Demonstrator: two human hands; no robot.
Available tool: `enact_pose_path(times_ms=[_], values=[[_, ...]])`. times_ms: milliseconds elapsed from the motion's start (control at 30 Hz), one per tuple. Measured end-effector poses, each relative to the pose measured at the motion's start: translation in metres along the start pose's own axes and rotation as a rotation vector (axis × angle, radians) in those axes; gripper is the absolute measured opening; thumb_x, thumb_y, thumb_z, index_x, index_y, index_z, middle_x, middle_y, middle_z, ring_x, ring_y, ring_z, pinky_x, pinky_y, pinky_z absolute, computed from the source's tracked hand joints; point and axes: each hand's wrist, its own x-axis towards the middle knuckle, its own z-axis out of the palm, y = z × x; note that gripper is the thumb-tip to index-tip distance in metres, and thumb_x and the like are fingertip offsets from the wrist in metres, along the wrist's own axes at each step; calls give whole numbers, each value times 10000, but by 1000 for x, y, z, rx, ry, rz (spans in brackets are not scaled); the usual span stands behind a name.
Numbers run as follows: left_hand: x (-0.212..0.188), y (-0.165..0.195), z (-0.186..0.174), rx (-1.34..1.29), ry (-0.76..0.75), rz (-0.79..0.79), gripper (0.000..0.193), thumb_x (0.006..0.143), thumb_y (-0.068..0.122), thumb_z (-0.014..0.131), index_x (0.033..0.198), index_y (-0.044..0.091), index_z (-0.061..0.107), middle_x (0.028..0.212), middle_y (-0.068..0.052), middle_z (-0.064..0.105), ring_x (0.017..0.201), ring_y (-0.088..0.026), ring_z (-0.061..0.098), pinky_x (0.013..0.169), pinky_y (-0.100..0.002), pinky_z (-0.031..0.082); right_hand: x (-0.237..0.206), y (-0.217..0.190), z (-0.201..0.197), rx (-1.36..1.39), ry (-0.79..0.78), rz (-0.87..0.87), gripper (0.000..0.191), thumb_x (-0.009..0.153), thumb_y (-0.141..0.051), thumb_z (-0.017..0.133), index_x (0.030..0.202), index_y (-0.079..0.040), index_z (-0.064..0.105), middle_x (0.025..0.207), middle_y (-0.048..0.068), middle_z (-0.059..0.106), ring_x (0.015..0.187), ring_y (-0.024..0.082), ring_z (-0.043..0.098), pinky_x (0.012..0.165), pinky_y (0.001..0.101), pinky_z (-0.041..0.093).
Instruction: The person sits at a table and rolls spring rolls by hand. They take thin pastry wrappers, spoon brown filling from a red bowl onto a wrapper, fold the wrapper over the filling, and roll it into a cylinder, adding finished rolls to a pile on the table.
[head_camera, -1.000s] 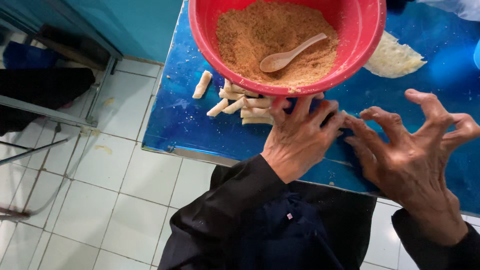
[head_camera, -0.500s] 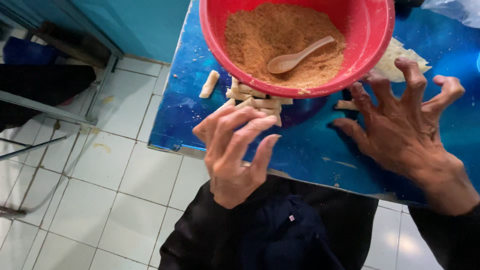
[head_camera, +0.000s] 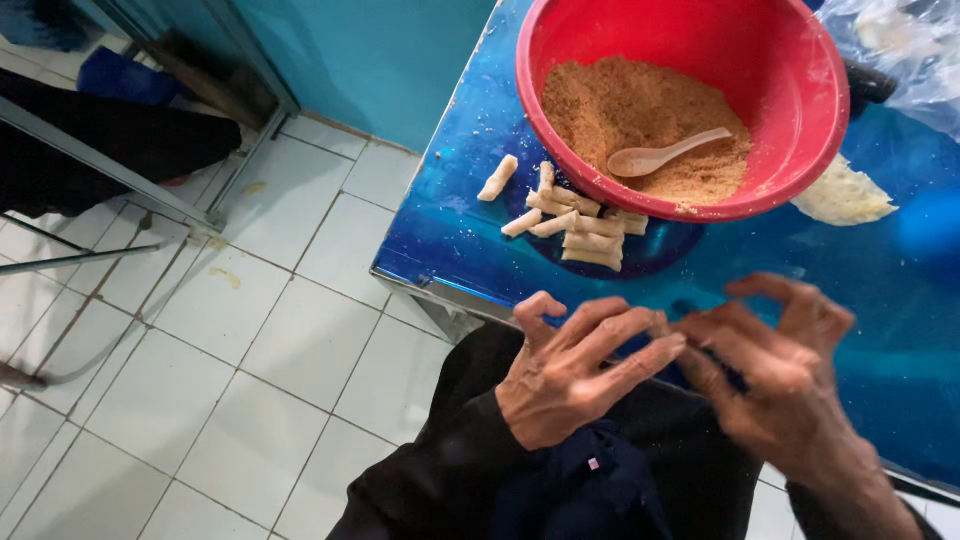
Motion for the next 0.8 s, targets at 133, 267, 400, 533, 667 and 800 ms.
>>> enact_pose_path(times_ms=[133,267,400,533,667,800], values=[[-7,-7,1,-3,-45,66,300,955,198,759,1251,193,710,1224,44,655,1142,-124,648,1006,-435,277,3,-17,-2,187,-50,3,225,768,-222,763,984,-155,770,1025,-63,734,1172,221,536,1019,471,287],[-6,-12,-8,-32,-5,43,244,911,222,804,1121,139,711,1145,3,667,1097,-174,659,956,-439,286,14,-15,-6,86,-28,13,225,847,-240,730,1065,-211,775,1085,-66,735,1168,216,532,1032,495,276],[-1,-33,-28,34,101,-89,253,857,102,816,1094,118,731,1074,-10,671,1076,-225,665,1004,-371,392,38,1,-8,-220,34,-49,364,877,-297,724,1232,-212,728,1208,-15,723,1201,264,487,966,529,276],[13,-71,-33,131,262,-280,225,914,97,825,1103,137,710,1093,-19,665,1092,-256,634,1009,-327,457,62,10,9,-341,29,-62,465,830,-287,755,1291,-247,701,1250,-22,709,1201,268,470,921,537,284],[20,-101,-33,307,247,-319,225,898,168,840,1079,188,708,1074,29,682,1129,-240,600,960,-446,343,68,22,25,-315,50,-61,450,855,-265,749,1299,-225,688,1277,-24,703,1274,245,541,943,542,294],[25,-116,-30,372,180,-323,183,902,233,822,1050,224,714,1070,64,688,1187,-222,562,940,-510,284,69,37,39,-315,31,-35,386,901,-266,734,1281,-235,674,1244,-33,693,1230,201,589,992,504,304]])
